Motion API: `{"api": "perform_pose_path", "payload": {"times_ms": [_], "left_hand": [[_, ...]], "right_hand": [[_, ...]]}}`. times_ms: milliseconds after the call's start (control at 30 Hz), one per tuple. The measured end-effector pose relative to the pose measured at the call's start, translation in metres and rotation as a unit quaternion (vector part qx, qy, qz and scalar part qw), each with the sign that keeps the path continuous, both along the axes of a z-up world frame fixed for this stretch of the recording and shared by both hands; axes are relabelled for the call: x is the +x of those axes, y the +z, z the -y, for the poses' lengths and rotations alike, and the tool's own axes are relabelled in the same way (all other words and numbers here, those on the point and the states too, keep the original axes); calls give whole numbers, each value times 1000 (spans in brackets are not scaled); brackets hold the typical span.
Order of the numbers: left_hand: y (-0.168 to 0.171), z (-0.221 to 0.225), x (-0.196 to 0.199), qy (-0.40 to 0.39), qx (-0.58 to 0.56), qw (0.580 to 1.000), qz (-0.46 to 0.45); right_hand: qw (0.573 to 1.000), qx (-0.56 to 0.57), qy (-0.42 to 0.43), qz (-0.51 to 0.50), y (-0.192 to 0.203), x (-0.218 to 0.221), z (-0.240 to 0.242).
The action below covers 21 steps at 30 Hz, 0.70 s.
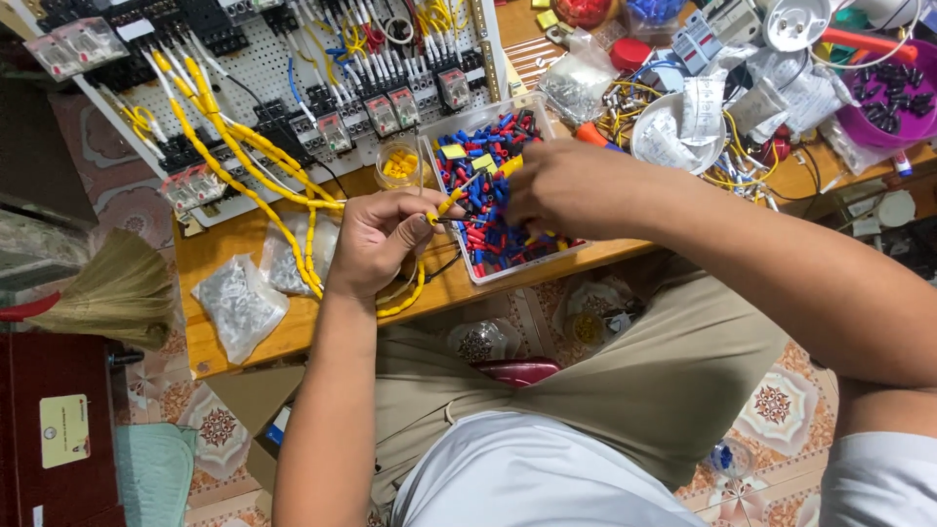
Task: The person is preparing electrical wires by picking up various connectors from a storage bin and placing them onto the ends of the wires.
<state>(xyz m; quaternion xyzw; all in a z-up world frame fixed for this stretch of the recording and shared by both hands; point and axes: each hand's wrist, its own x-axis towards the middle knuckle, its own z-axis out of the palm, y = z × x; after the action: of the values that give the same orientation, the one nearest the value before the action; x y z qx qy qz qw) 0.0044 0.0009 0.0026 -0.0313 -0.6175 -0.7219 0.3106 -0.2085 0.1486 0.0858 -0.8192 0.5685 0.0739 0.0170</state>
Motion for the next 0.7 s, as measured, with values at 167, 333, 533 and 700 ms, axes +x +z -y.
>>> {"api": "perform_pose_path", "payload": {"times_ms": [167, 333, 533, 700], "left_hand": [[1, 0, -2, 1, -2, 1000, -4], [4, -2, -3, 2, -6, 1000, 2], [6, -2, -1, 10, -11, 1000, 2], [4, -1, -2, 10, -21, 1000, -4]], "right_hand": [[997, 59, -58, 1, 27, -6, -5], [986, 139, -68, -57, 13, -11, -11], [998, 50, -3, 24, -27, -21, -5], [994, 26, 8, 102, -17, -19, -9]]}}
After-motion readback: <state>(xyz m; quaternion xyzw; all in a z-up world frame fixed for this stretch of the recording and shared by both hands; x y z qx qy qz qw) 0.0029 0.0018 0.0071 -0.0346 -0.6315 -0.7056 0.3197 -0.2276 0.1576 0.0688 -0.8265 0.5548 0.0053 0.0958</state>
